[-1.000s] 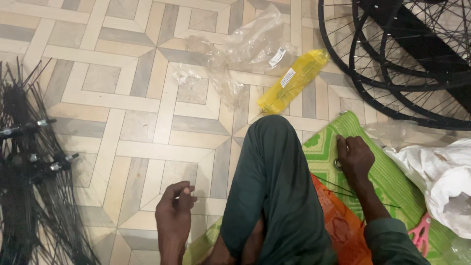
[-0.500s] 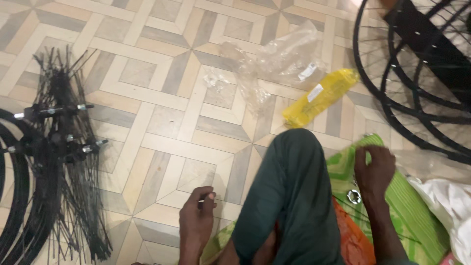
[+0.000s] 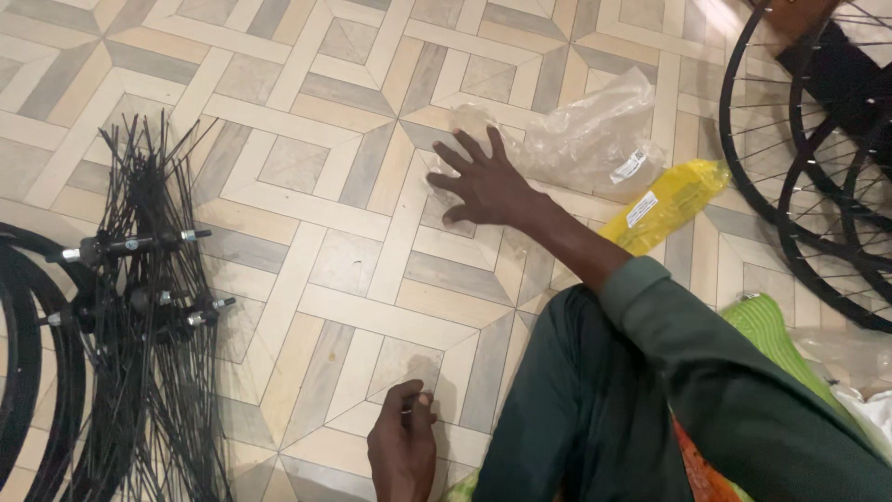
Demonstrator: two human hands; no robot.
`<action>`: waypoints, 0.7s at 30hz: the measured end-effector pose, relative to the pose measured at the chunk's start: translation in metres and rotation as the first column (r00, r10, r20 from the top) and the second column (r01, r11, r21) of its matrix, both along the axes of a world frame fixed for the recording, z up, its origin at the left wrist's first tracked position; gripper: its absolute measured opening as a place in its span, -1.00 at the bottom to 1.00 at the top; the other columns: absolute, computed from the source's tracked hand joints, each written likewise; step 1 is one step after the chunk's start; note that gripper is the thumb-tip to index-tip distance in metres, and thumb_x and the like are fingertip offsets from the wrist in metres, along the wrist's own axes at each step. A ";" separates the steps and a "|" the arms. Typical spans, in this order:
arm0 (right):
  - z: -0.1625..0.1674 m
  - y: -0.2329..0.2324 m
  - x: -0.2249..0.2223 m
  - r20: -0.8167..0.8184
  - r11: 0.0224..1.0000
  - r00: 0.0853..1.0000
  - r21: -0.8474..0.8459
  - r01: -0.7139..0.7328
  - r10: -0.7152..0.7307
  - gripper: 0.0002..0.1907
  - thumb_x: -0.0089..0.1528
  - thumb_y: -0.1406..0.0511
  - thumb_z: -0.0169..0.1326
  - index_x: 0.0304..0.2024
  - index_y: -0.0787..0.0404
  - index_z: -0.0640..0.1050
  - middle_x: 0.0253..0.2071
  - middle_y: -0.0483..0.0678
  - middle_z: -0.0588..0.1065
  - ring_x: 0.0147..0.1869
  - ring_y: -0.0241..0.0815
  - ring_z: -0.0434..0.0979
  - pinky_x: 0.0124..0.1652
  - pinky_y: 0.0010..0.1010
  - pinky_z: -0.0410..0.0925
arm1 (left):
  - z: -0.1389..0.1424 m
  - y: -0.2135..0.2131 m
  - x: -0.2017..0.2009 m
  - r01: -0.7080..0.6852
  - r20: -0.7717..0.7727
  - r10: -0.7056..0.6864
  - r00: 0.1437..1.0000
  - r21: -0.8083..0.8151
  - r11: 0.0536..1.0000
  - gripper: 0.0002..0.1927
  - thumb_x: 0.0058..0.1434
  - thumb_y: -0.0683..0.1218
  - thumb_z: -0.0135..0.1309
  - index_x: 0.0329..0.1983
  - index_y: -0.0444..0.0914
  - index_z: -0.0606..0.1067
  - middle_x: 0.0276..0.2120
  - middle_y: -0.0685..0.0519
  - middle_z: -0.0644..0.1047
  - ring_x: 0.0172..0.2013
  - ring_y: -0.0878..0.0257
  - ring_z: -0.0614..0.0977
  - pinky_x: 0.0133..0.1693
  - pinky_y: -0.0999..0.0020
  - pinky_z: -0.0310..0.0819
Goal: The person assembles a bicycle wheel by inserting spokes into the hub and attaching them to the rim with nipples. They handle the hub, spokes, rim, and a small bag of nipples, working on the floor.
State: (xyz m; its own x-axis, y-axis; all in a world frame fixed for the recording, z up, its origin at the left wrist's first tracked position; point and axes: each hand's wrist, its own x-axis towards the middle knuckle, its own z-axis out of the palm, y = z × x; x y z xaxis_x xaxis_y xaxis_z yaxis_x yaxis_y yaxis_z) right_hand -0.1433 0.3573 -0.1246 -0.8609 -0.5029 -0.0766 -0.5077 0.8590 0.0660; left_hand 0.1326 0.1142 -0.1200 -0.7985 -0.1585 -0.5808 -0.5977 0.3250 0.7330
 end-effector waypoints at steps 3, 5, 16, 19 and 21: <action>-0.013 0.021 -0.009 0.085 0.996 0.992 0.025 0.090 -0.092 -0.20 0.20 -0.25 0.07 0.37 -0.10 0.33 0.51 0.04 0.05 0.60 0.21 -0.17 0.35 0.47 -0.36 | 0.000 0.001 0.000 0.015 -0.025 -0.015 1.000 0.000 1.000 -0.72 0.29 -0.04 0.03 0.02 -0.18 0.55 -0.29 -0.03 0.71 -0.30 0.17 0.79 -0.19 0.27 0.61; -0.013 0.044 -0.002 -0.095 0.995 0.994 0.077 0.067 -0.059 -0.29 0.24 -0.15 0.10 0.37 -0.08 0.37 0.52 0.04 0.08 0.61 0.16 -0.13 0.36 0.47 -0.32 | 0.002 0.002 0.000 0.035 -0.004 -0.035 0.999 -0.008 0.999 -0.72 0.29 -0.04 0.02 0.03 -0.17 0.55 -0.27 -0.03 0.70 -0.28 0.18 0.78 -0.17 0.28 0.60; 0.017 0.140 0.182 -0.393 0.864 0.822 -0.453 0.218 -0.413 -0.38 0.28 0.12 0.28 0.30 0.20 0.40 0.34 0.18 0.36 0.43 0.22 0.32 0.32 0.05 0.22 | 0.034 -0.001 0.021 0.096 -0.126 -0.098 0.987 -0.018 0.995 -0.72 0.32 -0.03 0.02 0.03 -0.19 0.55 -0.26 -0.04 0.71 -0.26 0.17 0.79 -0.19 0.29 0.60; -0.017 0.168 0.208 -0.235 0.617 0.634 -0.617 0.488 -0.737 -0.04 0.21 0.01 0.36 0.41 0.41 0.21 0.35 0.43 0.20 0.40 0.40 0.19 0.26 0.13 0.17 | 0.018 -0.012 0.047 0.065 -0.226 -0.052 0.973 0.048 0.997 -0.73 0.29 -0.06 0.05 0.00 -0.23 0.55 -0.26 -0.03 0.72 -0.29 0.22 0.80 -0.24 0.33 0.63; -0.042 0.185 0.208 -0.107 0.500 0.572 -0.632 0.592 -0.813 0.17 0.13 -0.06 0.40 0.46 0.49 0.10 0.36 0.51 0.14 0.40 0.44 0.13 0.26 0.16 0.12 | -0.007 -0.018 0.068 0.020 -0.222 -0.001 0.975 0.083 0.996 -0.74 0.28 -0.09 0.08 0.00 -0.25 0.55 -0.26 -0.03 0.74 -0.32 0.22 0.80 -0.24 0.35 0.64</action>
State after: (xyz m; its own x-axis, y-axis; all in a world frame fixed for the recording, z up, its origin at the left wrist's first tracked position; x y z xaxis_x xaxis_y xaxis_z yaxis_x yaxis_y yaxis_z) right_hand 0.0642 0.5425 -0.1662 -0.8335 0.4261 0.3518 0.2557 0.8618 -0.4381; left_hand 0.2006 0.0965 -0.1268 -0.9101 -0.1074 -0.4003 -0.4143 0.2621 0.8716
